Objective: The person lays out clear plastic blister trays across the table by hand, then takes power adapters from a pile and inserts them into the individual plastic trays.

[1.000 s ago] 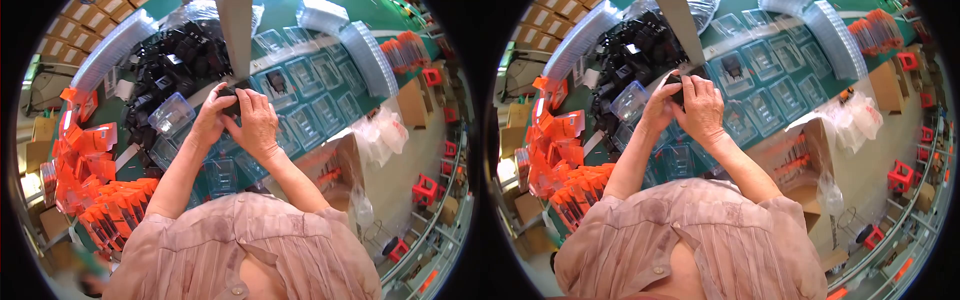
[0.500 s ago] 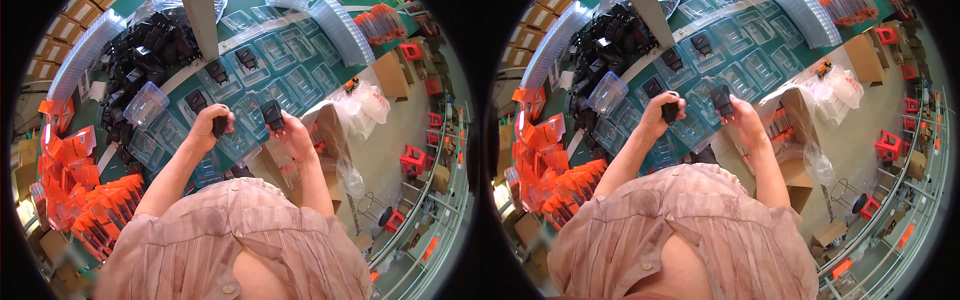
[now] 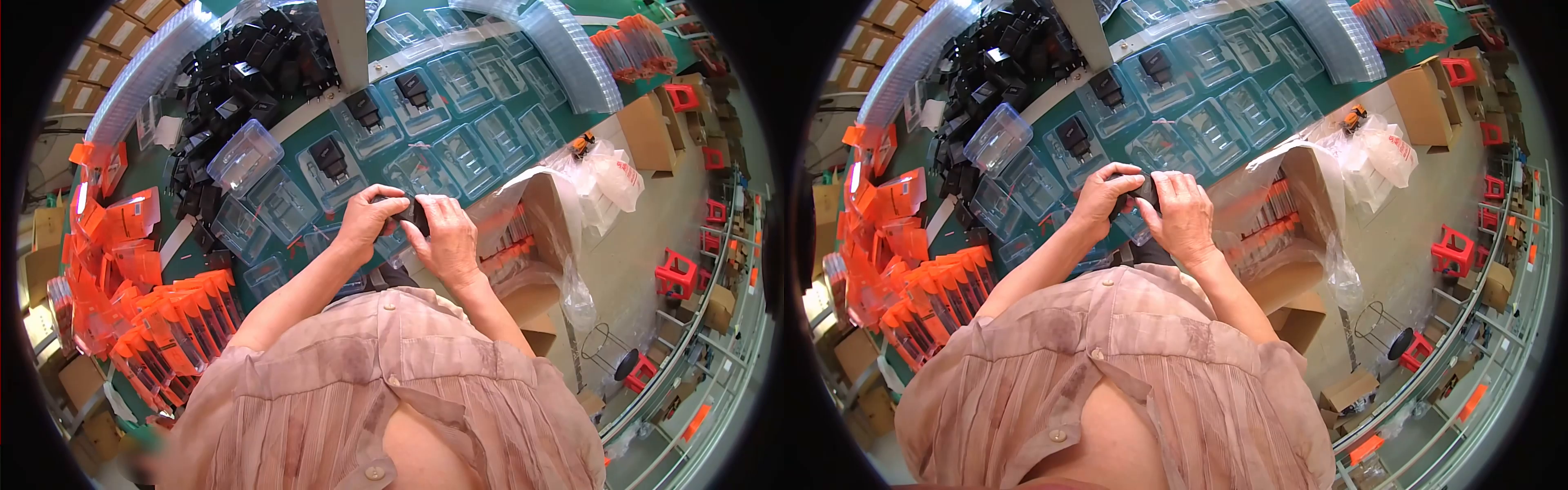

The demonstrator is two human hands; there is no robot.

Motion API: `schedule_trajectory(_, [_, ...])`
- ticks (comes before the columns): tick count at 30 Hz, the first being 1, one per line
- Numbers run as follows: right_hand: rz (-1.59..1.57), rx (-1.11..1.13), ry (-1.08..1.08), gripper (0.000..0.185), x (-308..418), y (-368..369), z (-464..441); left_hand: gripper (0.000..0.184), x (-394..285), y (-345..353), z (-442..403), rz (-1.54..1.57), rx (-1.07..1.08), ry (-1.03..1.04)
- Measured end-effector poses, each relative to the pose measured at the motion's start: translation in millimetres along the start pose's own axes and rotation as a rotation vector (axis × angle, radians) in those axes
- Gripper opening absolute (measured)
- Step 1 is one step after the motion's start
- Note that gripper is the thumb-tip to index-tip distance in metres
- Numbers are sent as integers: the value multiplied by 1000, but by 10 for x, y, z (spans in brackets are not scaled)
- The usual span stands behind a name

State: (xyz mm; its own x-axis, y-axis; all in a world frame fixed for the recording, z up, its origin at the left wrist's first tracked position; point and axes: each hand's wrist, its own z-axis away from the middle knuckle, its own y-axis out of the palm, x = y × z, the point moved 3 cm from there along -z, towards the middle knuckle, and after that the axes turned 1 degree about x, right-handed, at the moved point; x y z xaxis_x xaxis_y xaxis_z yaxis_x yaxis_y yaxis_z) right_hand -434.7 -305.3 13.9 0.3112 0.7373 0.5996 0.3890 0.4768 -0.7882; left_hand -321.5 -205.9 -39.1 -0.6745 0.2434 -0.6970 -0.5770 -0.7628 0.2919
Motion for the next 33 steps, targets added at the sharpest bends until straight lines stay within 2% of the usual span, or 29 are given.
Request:
schedule_trajectory(1, [67, -10, -51, 40, -4, 9, -11, 14, -44, 15, 17, -10, 0, 2])
schedule_trajectory(3, [0, -20, 35, 43, -122, 35, -55, 15, -141, 23, 57, -29, -6, 5])
schedule_trajectory(6, [103, -231, 82, 41, -374, 177, -250, 19, -222, -29, 15, -9, -158, 142])
schedule_trajectory(10, [329, -261, 42, 43, -443, 439, -413, 20, -258, -7, 31, -104, -127, 182])
schedule_trajectory(16, [309, -323, 8, 42, -480, 546, -424, 19, -249, -5, -69, 83, -69, 91])
schedule_trajectory(20, [182, -407, -27, 41, -550, 618, -457, 21, -253, 36, -157, 48, -23, 88])
schedule_trajectory(23, [306, -314, 15, 44, -481, 579, -452, 20, -225, 46, -191, 33, -14, 78])
schedule_trajectory(26, [315, -277, -63, 49, -405, 407, -240, 21, -292, 31, -217, 27, -3, 91])
schedule_trajectory(28, [429, -170, -79, 49, -430, 435, -79, 23, -322, 33, -207, 23, 13, 94])
schedule_trajectory(31, [538, -74, -46, 45, -463, 488, -58, 29, -319, 48, -268, 98, 44, 50])
schedule_trajectory(33, [532, -36, 2, 45, -397, 477, -99, 41, -322, 34, -291, 316, 140, -43])
